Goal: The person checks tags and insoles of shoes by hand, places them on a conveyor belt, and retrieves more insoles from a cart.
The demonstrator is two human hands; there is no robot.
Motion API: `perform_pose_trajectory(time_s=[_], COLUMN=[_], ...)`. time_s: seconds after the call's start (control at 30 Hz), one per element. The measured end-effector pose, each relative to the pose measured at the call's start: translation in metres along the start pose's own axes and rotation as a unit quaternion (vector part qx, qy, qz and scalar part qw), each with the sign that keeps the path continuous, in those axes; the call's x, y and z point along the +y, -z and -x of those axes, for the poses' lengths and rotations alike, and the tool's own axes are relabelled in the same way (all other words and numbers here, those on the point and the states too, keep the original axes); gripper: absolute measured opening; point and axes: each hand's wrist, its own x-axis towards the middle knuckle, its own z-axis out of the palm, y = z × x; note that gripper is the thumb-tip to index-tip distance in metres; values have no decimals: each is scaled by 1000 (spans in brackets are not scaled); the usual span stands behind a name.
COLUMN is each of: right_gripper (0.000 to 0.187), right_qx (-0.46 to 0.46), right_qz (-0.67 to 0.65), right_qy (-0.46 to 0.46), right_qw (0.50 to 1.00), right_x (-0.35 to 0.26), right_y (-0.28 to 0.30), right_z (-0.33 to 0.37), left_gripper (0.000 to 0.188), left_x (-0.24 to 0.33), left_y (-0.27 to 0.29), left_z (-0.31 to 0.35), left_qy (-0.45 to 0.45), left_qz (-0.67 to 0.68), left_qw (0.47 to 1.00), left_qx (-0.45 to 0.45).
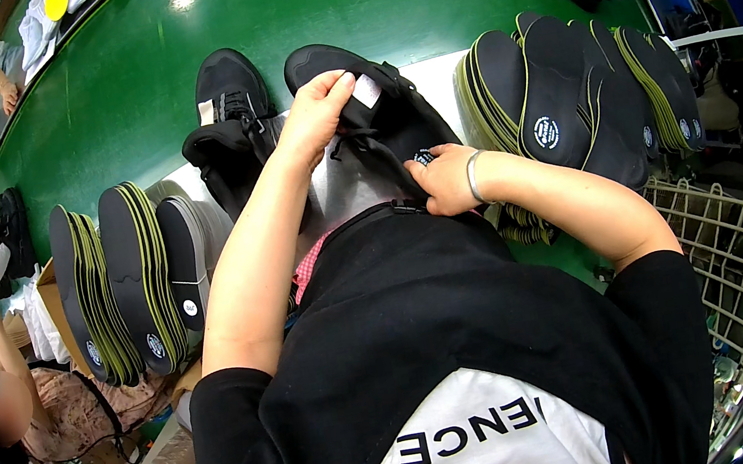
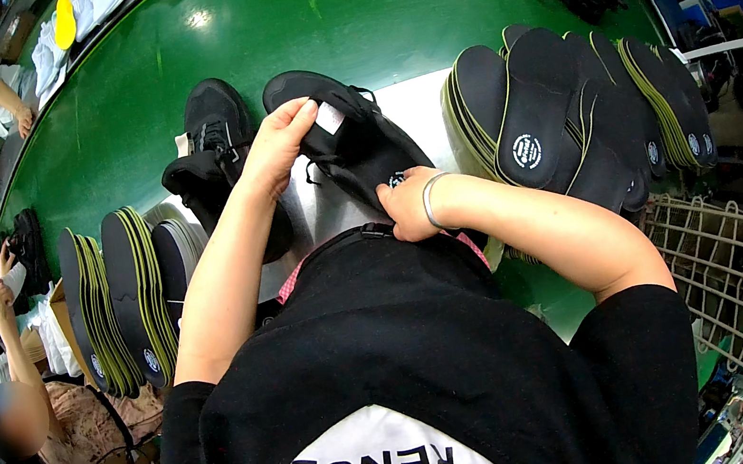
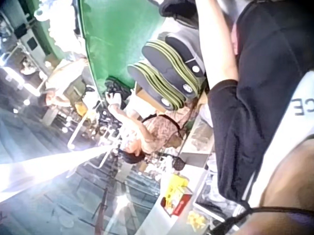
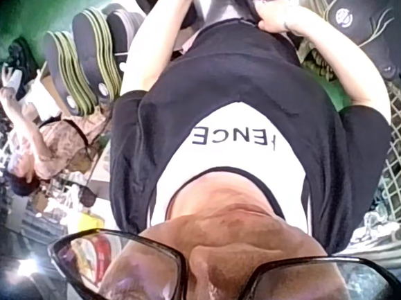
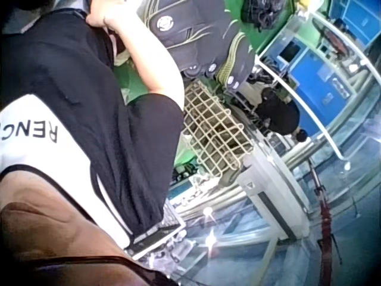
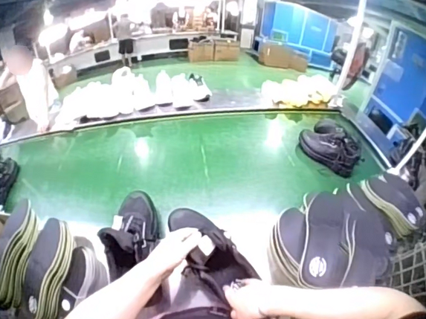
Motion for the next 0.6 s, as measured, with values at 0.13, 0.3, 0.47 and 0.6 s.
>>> perform_pose_trajectory(time_s=[0.13, 0.3, 0.47, 0.6], right_gripper=[44, 38, 37, 37], right_qx=[-59, -63, -38, -39], right_qz=[20, -17, -10, -27], right_qy=[3, -18, 10, 1], right_qw=[998, 998, 999, 999], right_x=[0, -1, 5, 7], right_y=[7, 10, 1, -1], right_z=[-2, -3, -7, -9], left_gripper=[27, 28, 28, 28], left_x=[2, 5, 5, 3], left_y=[1, 1, 1, 1], left_z=[1, 3, 3, 3], left_qy=[12, 11, 9, 16], left_qz=[-15, -19, -1, 11], left_qw=[1000, 1000, 1000, 1000], left_qx=[1, 6, 0, -4])
